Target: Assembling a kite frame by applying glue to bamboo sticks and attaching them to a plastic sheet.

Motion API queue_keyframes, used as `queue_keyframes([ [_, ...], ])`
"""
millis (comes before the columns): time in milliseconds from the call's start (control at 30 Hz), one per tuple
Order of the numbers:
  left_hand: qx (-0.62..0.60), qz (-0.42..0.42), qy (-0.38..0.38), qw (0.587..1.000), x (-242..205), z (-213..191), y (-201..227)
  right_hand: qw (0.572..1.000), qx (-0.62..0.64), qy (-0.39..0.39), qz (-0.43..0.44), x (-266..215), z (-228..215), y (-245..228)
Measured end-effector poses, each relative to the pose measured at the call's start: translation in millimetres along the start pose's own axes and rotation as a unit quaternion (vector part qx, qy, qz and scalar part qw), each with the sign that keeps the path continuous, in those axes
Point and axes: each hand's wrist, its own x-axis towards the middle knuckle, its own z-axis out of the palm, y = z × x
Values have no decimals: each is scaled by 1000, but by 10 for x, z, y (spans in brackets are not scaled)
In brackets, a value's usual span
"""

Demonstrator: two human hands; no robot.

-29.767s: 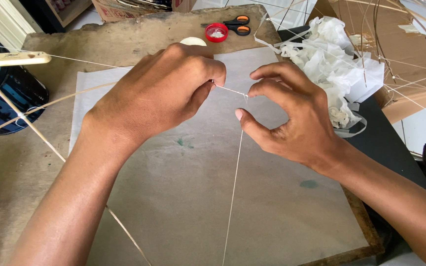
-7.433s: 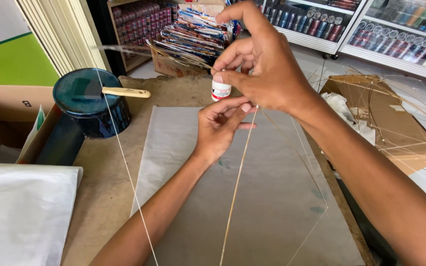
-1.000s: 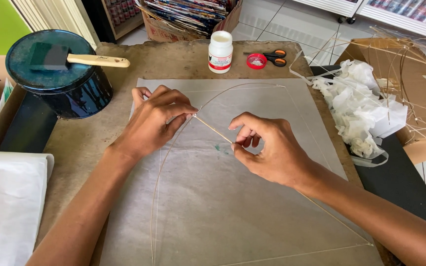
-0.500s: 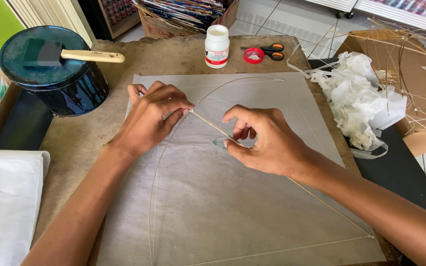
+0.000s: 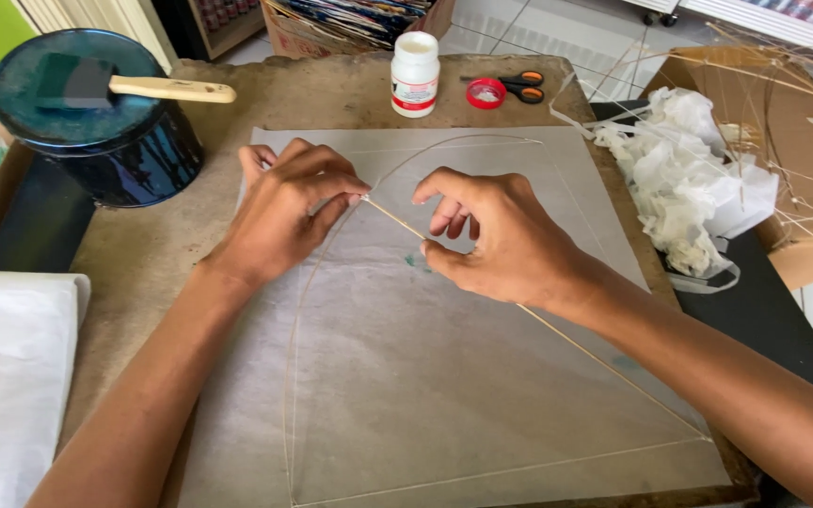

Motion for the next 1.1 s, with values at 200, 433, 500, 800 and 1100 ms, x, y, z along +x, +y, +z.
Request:
queue_keyframes([
  [200,16,0,-6,1000,-2,31,-17,1000,15,-8,3,-37,-17,15],
  [433,8,-16,-6,1000,2,16,58,999,23,-27,20,-62,16,49],
  [500,6,-21,-9,1000,-9,5,76,999,12,-27,16,-57,32,75],
  [800,-18,-16,5,1000,59,52,58,1000,10,-21,20,-40,-4,41],
  [1100,-9,-10,15,1000,49,60,97,1000,19,-12,17,-64,33,66],
])
